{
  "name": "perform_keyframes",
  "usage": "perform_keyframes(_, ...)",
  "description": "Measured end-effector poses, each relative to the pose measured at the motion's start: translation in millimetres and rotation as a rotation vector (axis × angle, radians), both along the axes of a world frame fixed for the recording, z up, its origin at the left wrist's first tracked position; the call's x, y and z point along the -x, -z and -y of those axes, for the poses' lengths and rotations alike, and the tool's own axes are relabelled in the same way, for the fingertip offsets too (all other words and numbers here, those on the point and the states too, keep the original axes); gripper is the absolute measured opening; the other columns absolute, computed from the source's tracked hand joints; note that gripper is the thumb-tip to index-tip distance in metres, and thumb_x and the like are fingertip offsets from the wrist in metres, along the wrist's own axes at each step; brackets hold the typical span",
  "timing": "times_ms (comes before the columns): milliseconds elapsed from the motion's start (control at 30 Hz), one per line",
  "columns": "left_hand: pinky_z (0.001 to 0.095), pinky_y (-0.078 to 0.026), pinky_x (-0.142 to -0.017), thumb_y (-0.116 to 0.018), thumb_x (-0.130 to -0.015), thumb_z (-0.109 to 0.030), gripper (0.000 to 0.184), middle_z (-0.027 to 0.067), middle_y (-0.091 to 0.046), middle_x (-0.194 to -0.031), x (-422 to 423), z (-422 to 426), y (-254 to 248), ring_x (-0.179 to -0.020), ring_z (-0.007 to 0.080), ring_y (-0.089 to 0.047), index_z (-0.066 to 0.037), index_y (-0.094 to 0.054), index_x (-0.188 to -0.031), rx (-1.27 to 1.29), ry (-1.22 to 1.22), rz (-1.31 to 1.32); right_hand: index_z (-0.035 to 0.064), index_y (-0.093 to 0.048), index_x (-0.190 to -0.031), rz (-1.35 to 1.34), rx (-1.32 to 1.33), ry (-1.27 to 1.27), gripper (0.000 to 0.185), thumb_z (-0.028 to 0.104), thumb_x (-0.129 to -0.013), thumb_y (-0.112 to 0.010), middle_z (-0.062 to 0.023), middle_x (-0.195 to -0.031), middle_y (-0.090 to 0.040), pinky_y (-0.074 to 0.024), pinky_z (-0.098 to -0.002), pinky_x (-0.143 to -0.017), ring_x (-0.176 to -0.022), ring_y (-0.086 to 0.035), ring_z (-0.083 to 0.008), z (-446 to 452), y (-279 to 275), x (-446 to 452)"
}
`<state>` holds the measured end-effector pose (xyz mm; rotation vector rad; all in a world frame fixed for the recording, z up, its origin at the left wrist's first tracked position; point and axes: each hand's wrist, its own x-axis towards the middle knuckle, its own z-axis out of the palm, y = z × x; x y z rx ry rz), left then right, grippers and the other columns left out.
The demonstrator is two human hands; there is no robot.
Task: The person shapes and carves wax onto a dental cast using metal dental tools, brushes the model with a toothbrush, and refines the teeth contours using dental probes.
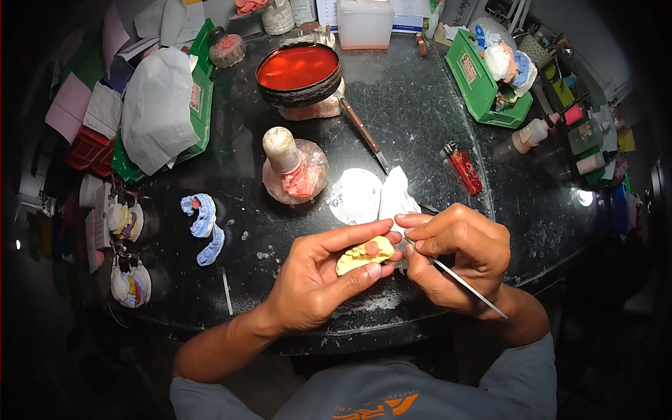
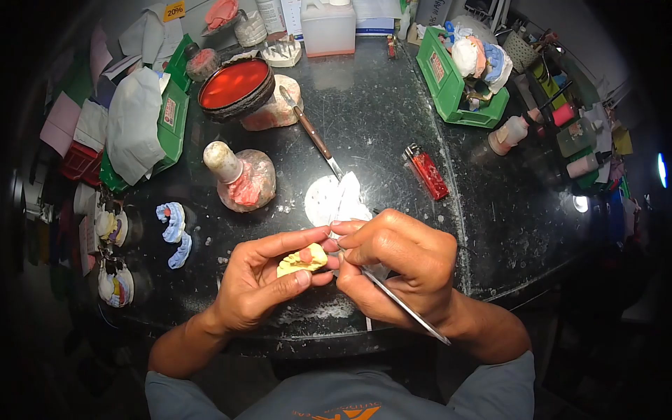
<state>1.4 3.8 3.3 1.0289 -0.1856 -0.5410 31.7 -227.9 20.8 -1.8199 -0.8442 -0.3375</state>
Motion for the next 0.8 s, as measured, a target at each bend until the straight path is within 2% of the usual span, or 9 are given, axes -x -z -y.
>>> perform_keyframes(167, 0.0317, -0.051, -0.114, -0.062, -0.102, 0.008, 0.062, 0.0226, -0.061, -0.145, 6, 4, 1, -0.133, 0.0212, -0.061, 0.008, -0.039, -0.16, -0.093, -0.087, 0.082, -0.0023, -0.065, -0.083, 0.006, 0.011, 0.013, 0.018, -0.014, -0.076, -0.076, -0.0147, -0.084, -0.071, -0.0686, -0.0413, -0.087, -0.088, -0.08, -0.0288, -2, 0, 1)
perform_keyframes(267, 0.0306, -0.053, -0.111, -0.062, -0.101, 0.011, 0.066, 0.0241, -0.064, -0.142, 7, 10, 3, -0.13, 0.0216, -0.064, 0.007, -0.036, -0.161, -0.168, -0.191, 0.178, -0.001, -0.07, -0.082, 0.012, -0.002, 0.054, 0.013, -0.007, -0.074, -0.078, -0.0144, -0.084, -0.073, -0.0671, -0.0342, -0.073, -0.083, -0.081, -0.0274, -4, 6, 2)
perform_keyframes(467, 0.0306, -0.057, -0.104, -0.063, -0.095, 0.017, 0.073, 0.0248, -0.071, -0.133, 7, 11, 8, -0.122, 0.0235, -0.071, 0.005, -0.037, -0.162, -0.384, -0.311, 0.493, 0.0012, -0.067, -0.076, 0.026, 0.038, 0.044, 0.015, -0.008, -0.068, -0.076, -0.0114, -0.078, -0.072, -0.0647, -0.0316, -0.065, -0.079, -0.081, -0.0263, -6, 3, 5)
perform_keyframes(800, 0.0329, -0.058, -0.103, -0.066, -0.095, 0.015, 0.068, 0.0249, -0.074, -0.126, 5, 9, 7, -0.119, 0.0257, -0.073, 0.007, -0.041, -0.158, -0.523, -0.312, 0.672, -0.0015, -0.063, -0.074, -0.038, -0.072, 0.001, 0.015, -0.011, -0.066, -0.071, -0.013, -0.075, -0.069, -0.0684, -0.0353, -0.073, -0.067, -0.075, -0.0222, -5, -1, 6)
